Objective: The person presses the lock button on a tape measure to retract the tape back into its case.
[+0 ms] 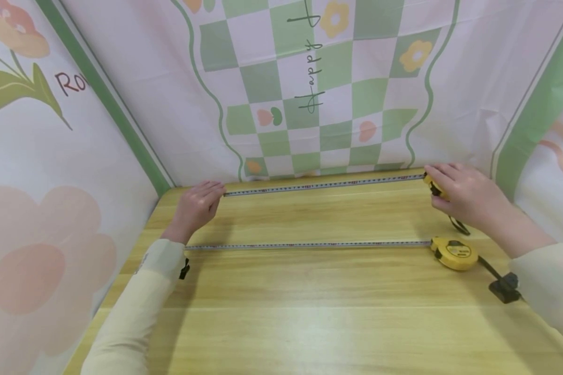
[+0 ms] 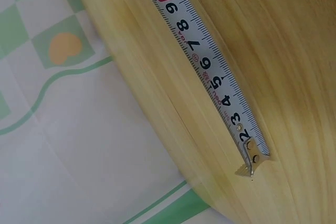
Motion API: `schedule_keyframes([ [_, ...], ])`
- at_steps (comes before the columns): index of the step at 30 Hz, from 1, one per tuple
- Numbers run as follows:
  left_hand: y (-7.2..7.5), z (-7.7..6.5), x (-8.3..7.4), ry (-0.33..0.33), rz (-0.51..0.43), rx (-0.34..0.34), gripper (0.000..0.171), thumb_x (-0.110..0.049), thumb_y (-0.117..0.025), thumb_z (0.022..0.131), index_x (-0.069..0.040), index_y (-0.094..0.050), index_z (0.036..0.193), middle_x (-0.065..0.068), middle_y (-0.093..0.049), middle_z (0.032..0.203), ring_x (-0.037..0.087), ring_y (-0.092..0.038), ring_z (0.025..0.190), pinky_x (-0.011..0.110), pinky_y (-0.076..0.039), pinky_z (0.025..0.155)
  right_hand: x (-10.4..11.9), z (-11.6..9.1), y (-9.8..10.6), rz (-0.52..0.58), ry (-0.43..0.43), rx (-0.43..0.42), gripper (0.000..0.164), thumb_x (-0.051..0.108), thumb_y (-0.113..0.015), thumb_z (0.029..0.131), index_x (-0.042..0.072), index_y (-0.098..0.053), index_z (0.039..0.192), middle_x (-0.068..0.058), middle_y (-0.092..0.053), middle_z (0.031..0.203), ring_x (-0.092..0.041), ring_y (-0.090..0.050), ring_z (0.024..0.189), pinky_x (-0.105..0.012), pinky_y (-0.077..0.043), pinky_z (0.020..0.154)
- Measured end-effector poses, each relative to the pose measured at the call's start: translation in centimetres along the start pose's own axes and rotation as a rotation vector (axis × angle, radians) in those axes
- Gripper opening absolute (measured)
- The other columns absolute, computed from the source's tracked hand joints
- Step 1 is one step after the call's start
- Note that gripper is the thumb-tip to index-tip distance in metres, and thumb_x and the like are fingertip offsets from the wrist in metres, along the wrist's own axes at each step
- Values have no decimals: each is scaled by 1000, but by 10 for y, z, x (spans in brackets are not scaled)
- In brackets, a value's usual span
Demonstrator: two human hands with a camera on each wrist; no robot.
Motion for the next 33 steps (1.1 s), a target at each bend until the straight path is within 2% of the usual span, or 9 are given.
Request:
schedule_keyframes([
  [7,-2,-2,1,4,7,-16,14,7,-68,82,6,-73,96,22,-71,96,36,-70,88,47,-57,85,0,1,0,7,-5,6,80,56,-22,96,-12,-55,122,-33,-59,112,-53,-55,95,-69,-47,78],
  [9,-2,-2,1,4,5,-19,15,8,-69,82,6,-73,96,22,-71,96,36,-70,88,47,-57,85,-1,1,1,15,-1,9,68,47,-34,96,-11,-55,123,-33,-59,112,-53,-55,96,-69,-47,79],
  [11,-2,-2,2,9,5,-15,15,7,-69,82,6,-73,96,22,-71,96,36,-70,88,47,-57,85,-1,1,1,23,3,13,58,35,-49,89,-11,-55,124,-32,-59,113,-53,-56,96,-69,-47,80],
  [14,-2,-2,1,13,6,-9,15,7,-68,83,6,-73,96,22,-71,97,36,-70,89,47,-57,86,-2,1,2,33,13,15,58,23,-60,77,-10,-55,125,-32,-59,114,-53,-56,97,-69,-47,80],
  [17,-2,-2,2,14,4,-7,14,7,-69,82,6,-73,96,22,-71,96,36,-70,89,47,-57,85,-2,0,1,34,21,14,57,27,-55,81,-9,-55,125,-31,-59,114,-52,-56,97,-68,-47,80],
  [24,-2,-3,2,14,12,-12,16,7,-69,82,6,-73,97,22,-71,96,36,-70,88,48,-57,85,-1,1,1,31,20,16,57,29,-54,83,-10,-55,125,-31,-59,113,-53,-55,98,-69,-47,80],
  [29,-1,-4,1,18,22,-7,16,6,-69,83,5,-73,98,21,-71,97,35,-70,88,47,-57,86,0,2,0,13,35,-15,67,45,-32,94,-10,-56,122,-31,-60,108,-52,-57,92,-67,-48,76],
  [33,-1,-3,0,18,21,-6,16,6,-69,82,5,-73,98,21,-71,97,35,-70,89,47,-56,86,2,4,0,12,41,-23,71,50,-28,96,-11,-56,122,-31,-60,108,-52,-57,90,-66,-49,75],
])
Point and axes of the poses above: each hand's wrist, its own z-axis towards the middle knuckle, its own y-axis out of the back of the hand, x = y × z, the point moved 1 cm from there along z, towards the middle knuckle
